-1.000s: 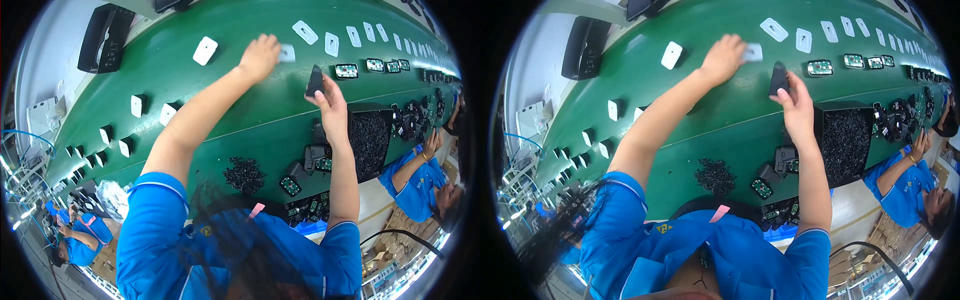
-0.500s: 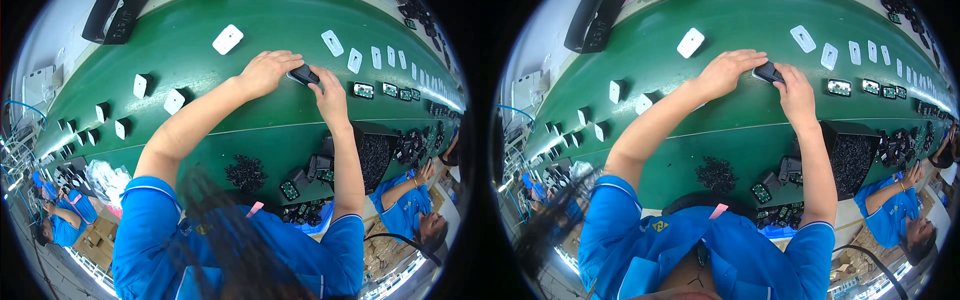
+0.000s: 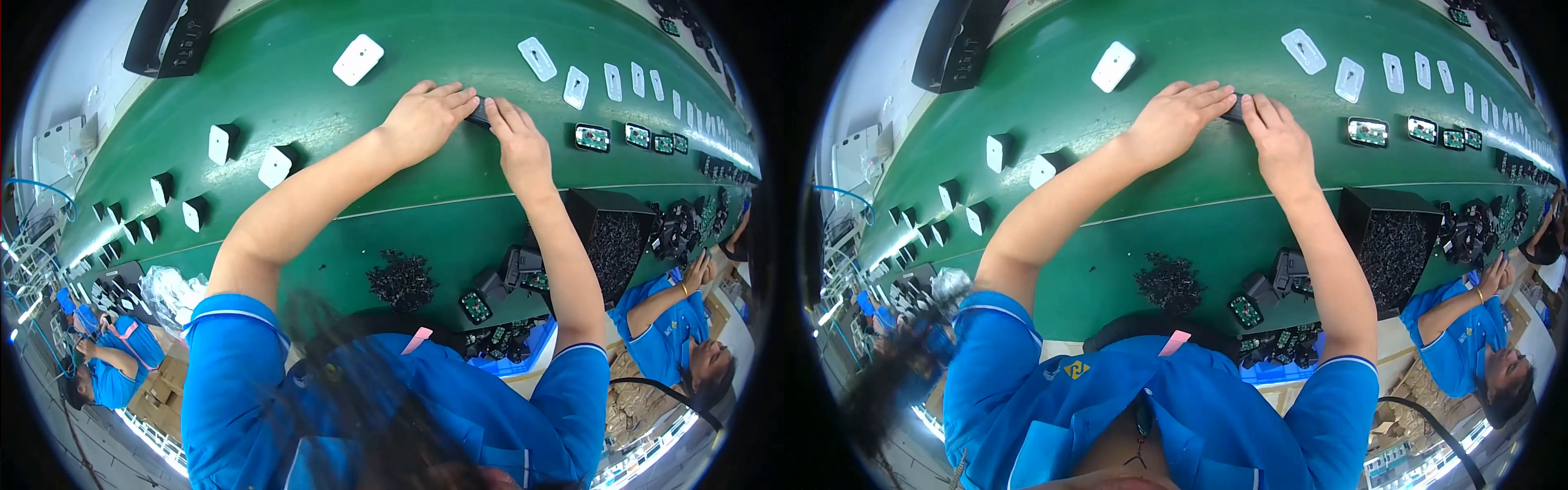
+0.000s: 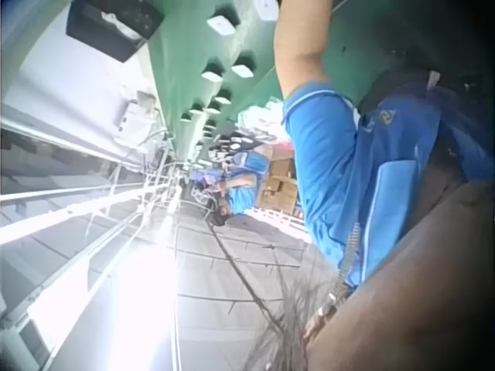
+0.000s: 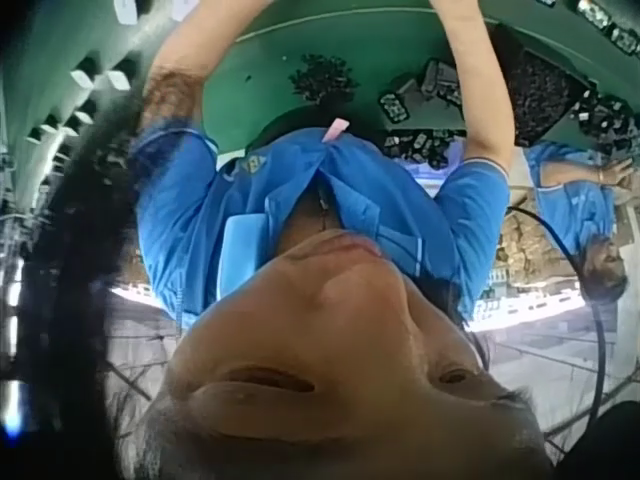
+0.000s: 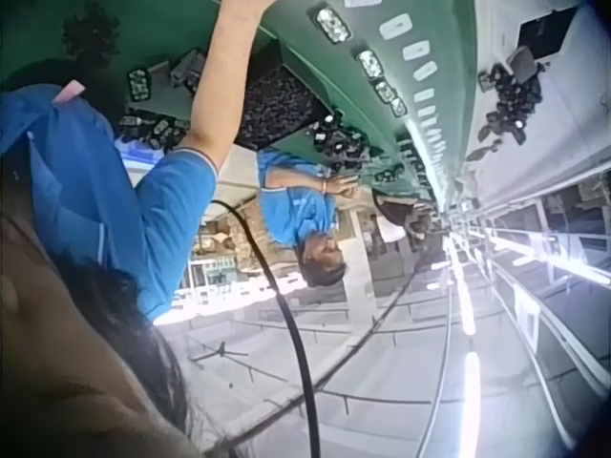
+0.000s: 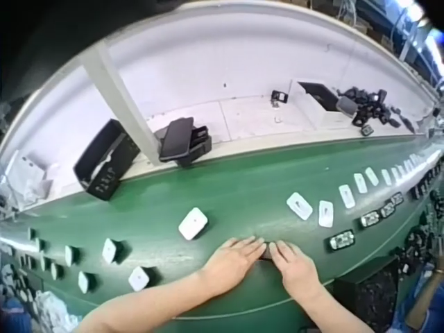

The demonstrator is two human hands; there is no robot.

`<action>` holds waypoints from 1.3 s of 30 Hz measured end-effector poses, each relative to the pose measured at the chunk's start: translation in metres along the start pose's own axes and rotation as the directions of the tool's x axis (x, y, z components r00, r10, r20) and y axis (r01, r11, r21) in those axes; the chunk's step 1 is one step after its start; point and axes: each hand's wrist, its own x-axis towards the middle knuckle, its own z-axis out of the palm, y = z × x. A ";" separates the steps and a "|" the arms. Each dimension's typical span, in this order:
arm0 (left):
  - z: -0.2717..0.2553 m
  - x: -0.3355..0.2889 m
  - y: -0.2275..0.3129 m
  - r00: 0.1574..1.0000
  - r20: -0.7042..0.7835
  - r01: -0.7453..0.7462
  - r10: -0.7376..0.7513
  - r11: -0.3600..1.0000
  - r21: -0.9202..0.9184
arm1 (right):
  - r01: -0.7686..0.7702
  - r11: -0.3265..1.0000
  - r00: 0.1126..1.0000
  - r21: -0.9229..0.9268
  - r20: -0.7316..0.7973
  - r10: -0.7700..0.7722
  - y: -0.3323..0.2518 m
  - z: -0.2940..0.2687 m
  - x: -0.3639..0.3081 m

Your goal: The person assembles small electronic modules by hand, fitting small black components and white panels into a plastic housing with a circuit board.

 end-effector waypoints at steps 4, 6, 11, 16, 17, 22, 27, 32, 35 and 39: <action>0.006 -0.001 0.004 1.000 0.016 -0.023 0.021 0.987 0.156 | -0.037 0.999 0.999 0.014 0.023 0.037 0.004 0.002 0.002; 0.010 0.005 0.009 0.999 -0.013 -0.040 0.043 0.982 0.183 | -0.164 0.941 0.986 0.297 0.076 0.148 0.015 0.001 0.007; 0.024 0.039 0.013 0.991 -0.117 0.084 -0.064 0.980 0.178 | -0.500 0.639 0.860 0.584 0.423 0.286 0.051 -0.006 0.033; 0.002 0.046 -0.015 0.956 0.024 0.284 -0.294 0.896 -0.342 | -0.366 0.889 0.927 0.276 0.019 0.376 0.041 -0.045 0.014; -0.004 0.047 -0.021 0.908 0.197 0.419 -0.370 0.799 -0.432 | -0.372 0.887 0.924 0.275 0.018 0.382 0.035 -0.063 0.002; -0.020 0.048 -0.043 0.782 0.463 0.622 -0.416 0.560 -0.547 | -0.298 0.926 0.878 -0.233 0.314 0.361 -0.015 -0.110 -0.064; -0.032 0.054 -0.035 0.656 0.517 0.747 -0.550 0.571 -0.342 | -0.260 0.858 0.780 -0.443 0.428 0.457 -0.039 -0.088 -0.110; -0.038 0.024 0.029 0.912 -0.101 0.352 -0.397 0.886 -0.302 | -0.372 0.888 0.872 -0.271 0.227 0.435 -0.037 -0.087 -0.119; -0.023 -0.030 0.108 0.967 0.142 0.246 -0.211 0.635 -0.732 | -0.418 0.899 0.901 0.130 -0.072 0.429 -0.062 -0.110 -0.103; -0.020 -0.063 0.163 0.947 0.245 0.220 -0.207 -0.136 -0.966 | -0.344 0.753 0.894 0.561 -0.049 0.445 -0.094 -0.128 -0.096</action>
